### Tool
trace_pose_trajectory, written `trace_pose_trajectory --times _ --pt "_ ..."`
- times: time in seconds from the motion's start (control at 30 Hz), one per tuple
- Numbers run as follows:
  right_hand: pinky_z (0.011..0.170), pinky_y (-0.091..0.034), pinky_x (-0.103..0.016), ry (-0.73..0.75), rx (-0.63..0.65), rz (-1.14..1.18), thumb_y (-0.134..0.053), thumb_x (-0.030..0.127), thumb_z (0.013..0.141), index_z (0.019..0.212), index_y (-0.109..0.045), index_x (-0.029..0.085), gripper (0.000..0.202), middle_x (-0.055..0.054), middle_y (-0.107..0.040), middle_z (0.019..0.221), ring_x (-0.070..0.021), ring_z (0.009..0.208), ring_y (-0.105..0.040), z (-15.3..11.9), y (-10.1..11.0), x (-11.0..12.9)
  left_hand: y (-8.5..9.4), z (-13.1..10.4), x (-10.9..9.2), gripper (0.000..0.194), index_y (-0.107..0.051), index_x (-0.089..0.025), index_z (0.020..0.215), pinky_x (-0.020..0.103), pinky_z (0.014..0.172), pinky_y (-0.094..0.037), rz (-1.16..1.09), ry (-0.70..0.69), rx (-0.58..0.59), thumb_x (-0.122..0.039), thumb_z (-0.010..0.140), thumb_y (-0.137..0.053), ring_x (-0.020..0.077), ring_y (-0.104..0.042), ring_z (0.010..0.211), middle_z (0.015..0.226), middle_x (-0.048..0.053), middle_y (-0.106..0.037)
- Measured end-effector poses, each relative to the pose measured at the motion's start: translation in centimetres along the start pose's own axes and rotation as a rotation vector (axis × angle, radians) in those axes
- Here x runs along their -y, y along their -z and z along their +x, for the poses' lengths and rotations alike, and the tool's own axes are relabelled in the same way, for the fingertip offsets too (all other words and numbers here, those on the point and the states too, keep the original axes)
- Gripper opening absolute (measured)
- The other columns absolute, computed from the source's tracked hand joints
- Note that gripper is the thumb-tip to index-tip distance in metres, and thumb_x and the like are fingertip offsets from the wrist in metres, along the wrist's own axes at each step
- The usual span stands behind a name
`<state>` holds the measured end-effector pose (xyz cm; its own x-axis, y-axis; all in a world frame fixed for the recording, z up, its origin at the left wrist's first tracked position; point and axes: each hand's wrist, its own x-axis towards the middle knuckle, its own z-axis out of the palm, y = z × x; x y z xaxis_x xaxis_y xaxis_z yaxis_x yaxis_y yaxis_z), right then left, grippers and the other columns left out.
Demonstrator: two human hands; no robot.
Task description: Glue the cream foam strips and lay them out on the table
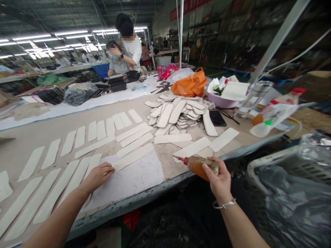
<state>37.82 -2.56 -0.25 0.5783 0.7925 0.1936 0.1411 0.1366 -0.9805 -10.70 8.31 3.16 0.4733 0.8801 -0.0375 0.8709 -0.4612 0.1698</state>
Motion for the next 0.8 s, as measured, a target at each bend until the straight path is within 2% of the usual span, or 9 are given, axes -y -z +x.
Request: trace_pose_trajectory --times 0.1,0.27,0.33,0.43,0.5,0.57,0.63,0.7,0.8 --pt "0.077 -0.049 -0.035 -0.031 -0.045 0.041 -0.069 0.035 0.071 0.098 -0.058 0.020 0.033 -0.007 -0.061 0.098 -0.0193 0.084 -0.059 0.4 0.5 -0.1 0.5 0.1 -0.2 0.026 -0.067 -0.023 0.076 0.024 0.075 -0.049 -0.029 0.044 -0.009 -0.039 0.078 -0.047 0.0164 -0.064 0.079 0.088 0.003 -0.066" --pt "0.074 -0.049 -0.033 -0.060 -0.125 0.148 -0.067 0.039 0.073 0.098 -0.056 0.020 0.033 -0.007 -0.059 0.099 -0.0186 0.083 -0.058 1.1 1.4 -1.0 1.3 -0.1 -0.7 0.018 -0.055 -0.021 0.077 0.026 0.061 -0.048 -0.019 0.348 0.047 -0.038 0.071 -0.054 0.0196 -0.066 0.067 0.070 0.000 -0.067" --pt "0.072 -0.048 -0.031 -0.088 -0.136 0.195 -0.067 0.038 0.073 0.098 -0.056 0.020 0.032 -0.006 -0.059 0.098 -0.0175 0.082 -0.058 1.3 1.7 -1.3 1.4 -0.2 -0.3 0.020 -0.054 -0.021 0.077 0.027 0.059 -0.047 0.001 0.394 0.077 -0.040 0.071 -0.055 0.0197 -0.066 0.065 0.070 0.000 -0.068" --pt "0.070 -0.047 -0.029 -0.155 -0.144 0.296 -0.070 0.035 0.072 0.098 -0.057 0.021 0.033 -0.004 -0.059 0.096 -0.0146 0.077 -0.056 1.4 2.0 -1.3 1.8 -0.3 -0.4 0.026 -0.056 -0.021 0.076 0.029 0.057 -0.048 0.022 0.419 0.049 -0.047 0.072 -0.053 0.0195 -0.065 0.059 0.068 -0.002 -0.068" --pt "0.070 -0.046 -0.027 -0.185 -0.159 0.381 -0.072 0.032 0.070 0.097 -0.057 0.022 0.033 -0.002 -0.058 0.095 -0.0132 0.076 -0.054 1.5 2.1 -1.0 2.4 0.0 -1.5 0.031 -0.058 -0.022 0.073 0.030 0.053 -0.046 0.124 0.491 -0.008 -0.052 0.073 -0.051 0.0207 -0.062 0.056 0.062 -0.002 -0.066" --pt "0.070 -0.046 -0.026 -0.212 -0.182 0.466 -0.074 0.031 0.068 0.095 -0.059 0.022 0.032 -0.001 -0.057 0.093 -0.0122 0.075 -0.053 1.6 2.1 -0.6 2.9 0.6 -3.9 0.034 -0.060 -0.022 0.073 0.031 0.052 -0.045 0.255 0.533 -0.099 -0.053 0.077 -0.046 0.0219 -0.062 0.059 0.064 -0.001 -0.066" --pt "0.070 -0.046 -0.026 -0.253 -0.207 0.554 -0.075 0.030 0.066 0.092 -0.060 0.022 0.032 0.000 -0.057 0.092 -0.0119 0.075 -0.053 1.8 2.1 -0.1 2.5 1.8 -7.3 0.033 -0.062 -0.022 0.079 0.031 0.058 -0.048 0.256 0.455 -0.211 -0.050 0.080 -0.044 0.0214 -0.063 0.069 0.077 0.001 -0.067" --pt "0.071 -0.046 -0.026 -0.297 -0.229 0.633 -0.076 0.030 0.065 0.090 -0.060 0.022 0.031 0.001 -0.057 0.091 -0.0122 0.076 -0.054 2.1 2.0 0.3 0.9 3.6 -11.4 0.032 -0.063 -0.020 0.085 0.029 0.066 -0.050 0.081 0.283 -0.265 -0.048 0.080 -0.048 0.0186 -0.063 0.075 0.086 0.002 -0.068" --pt "0.071 -0.047 -0.027 -0.337 -0.262 0.685 -0.075 0.030 0.065 0.089 -0.060 0.022 0.030 0.001 -0.058 0.090 -0.0129 0.077 -0.055 2.4 2.0 0.5 -2.9 7.2 -17.8 0.030 -0.064 -0.019 0.091 0.025 0.063 -0.052 -0.202 0.017 -0.167 -0.043 0.083 -0.048 0.0136 -0.062 0.068 0.090 0.004 -0.067"
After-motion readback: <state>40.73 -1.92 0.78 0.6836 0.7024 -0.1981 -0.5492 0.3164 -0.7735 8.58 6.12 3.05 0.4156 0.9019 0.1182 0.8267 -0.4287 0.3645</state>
